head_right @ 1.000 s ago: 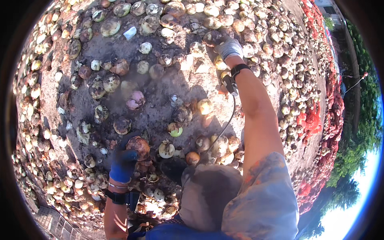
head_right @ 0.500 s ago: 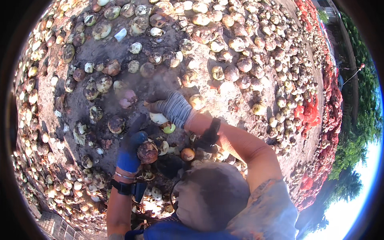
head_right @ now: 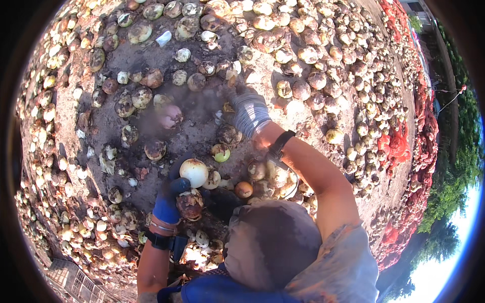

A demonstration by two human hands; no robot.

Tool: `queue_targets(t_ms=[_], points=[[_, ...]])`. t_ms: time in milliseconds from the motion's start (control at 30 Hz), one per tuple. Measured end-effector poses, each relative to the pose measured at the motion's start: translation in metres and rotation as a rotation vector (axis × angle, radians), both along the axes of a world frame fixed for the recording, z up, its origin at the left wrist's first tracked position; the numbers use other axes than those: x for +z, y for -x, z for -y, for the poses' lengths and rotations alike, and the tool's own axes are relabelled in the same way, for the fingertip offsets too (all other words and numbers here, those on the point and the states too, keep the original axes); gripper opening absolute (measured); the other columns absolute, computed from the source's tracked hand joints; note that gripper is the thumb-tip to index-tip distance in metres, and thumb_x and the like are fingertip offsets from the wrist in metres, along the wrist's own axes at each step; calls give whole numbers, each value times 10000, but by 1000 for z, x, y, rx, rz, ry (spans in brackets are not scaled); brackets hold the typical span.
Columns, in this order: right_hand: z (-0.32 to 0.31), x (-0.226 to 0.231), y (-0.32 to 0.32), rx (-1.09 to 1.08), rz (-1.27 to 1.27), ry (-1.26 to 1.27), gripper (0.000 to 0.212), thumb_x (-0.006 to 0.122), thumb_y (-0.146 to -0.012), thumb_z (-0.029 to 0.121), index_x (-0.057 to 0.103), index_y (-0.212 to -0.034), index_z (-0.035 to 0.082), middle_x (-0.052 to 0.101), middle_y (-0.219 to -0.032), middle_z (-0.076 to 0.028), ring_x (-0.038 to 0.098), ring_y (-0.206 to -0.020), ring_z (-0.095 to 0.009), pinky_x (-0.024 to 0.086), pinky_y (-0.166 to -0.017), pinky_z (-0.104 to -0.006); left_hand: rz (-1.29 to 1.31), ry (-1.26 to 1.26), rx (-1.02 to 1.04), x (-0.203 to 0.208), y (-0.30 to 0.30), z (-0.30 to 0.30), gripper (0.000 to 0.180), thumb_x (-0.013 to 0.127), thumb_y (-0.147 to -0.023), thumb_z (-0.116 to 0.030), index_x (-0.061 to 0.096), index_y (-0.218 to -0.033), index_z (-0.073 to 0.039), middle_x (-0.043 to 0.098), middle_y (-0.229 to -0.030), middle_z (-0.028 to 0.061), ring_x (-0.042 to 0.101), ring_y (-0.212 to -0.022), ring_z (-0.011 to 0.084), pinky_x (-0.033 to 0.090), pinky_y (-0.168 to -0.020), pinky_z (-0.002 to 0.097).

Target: The person picks up onions from the ground by hand and places them into a plastic crate.

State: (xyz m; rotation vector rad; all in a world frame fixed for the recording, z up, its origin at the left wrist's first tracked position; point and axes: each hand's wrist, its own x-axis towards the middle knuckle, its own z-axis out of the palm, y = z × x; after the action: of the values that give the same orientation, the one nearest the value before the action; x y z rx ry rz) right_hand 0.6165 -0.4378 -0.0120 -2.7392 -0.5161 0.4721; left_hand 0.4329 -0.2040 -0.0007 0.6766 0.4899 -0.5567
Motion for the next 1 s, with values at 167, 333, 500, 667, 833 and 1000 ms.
queue_targets(t_ms=[167, 333, 500, 667, 833, 1000], points=[[-3, -35, -16, 207, 72, 100, 524, 767, -805, 211, 624, -1280, 41, 628, -1280, -187, 617, -1133, -380, 494, -998, -416, 45, -167, -126, 19, 4, -30, 803, 691, -732, -186, 430, -1468, 0, 610, -1296, 157, 643, -1140, 288, 545, -981, 422], [-28, 9, -33, -772, -818, -1109, 398, 667, -926, 373, 619, -1200, 88, 687, -1001, -105, 688, -888, -263, 580, -691, -480, 28, -233, -247, 74, 10, -102, 747, 675, -787, -86, 414, -1481, 3, 595, -1340, 148, 600, -1210, 257, 504, -1007, 376], [-114, 67, -40, -592, -1316, -1248, 414, 572, -968, 474, 610, -1164, 112, 688, -1043, -87, 677, -869, -269, 571, -761, -449, -54, -399, -54, 135, 65, -201, 897, 810, -644, -62, 447, -1461, 14, 620, -1325, 157, 632, -1188, 301, 516, -1029, 417], [-206, 91, 9, -482, -1240, -798, 468, 640, -903, 521, 628, -1157, 128, 708, -972, -98, 704, -848, -271, 599, -735, -474, 56, -558, 51, 158, 154, -297, 718, 735, -853, -23, 422, -1499, -31, 663, -1262, 109, 630, -1162, 183, 502, -1014, 319], [-283, 72, 99, -399, -1282, -479, 322, 623, -890, 411, 627, -1088, 157, 663, -1004, -57, 642, -884, -268, 532, -785, -523, 97, -655, 413, 122, 300, -327, 679, 780, -839, -127, 502, -1451, -35, 698, -1172, 81, 633, -1052, 126, 515, -928, 313], [-410, 55, 220, -356, -1378, -272, 302, 648, -917, 420, 613, -998, 131, 660, -876, -74, 656, -750, -266, 564, -659, -452, 71, -377, 1039, 96, 443, -327, 678, 697, -910, -149, 400, -1499, 9, 600, -1342, 118, 598, -1203, 208, 478, -1037, 344]])
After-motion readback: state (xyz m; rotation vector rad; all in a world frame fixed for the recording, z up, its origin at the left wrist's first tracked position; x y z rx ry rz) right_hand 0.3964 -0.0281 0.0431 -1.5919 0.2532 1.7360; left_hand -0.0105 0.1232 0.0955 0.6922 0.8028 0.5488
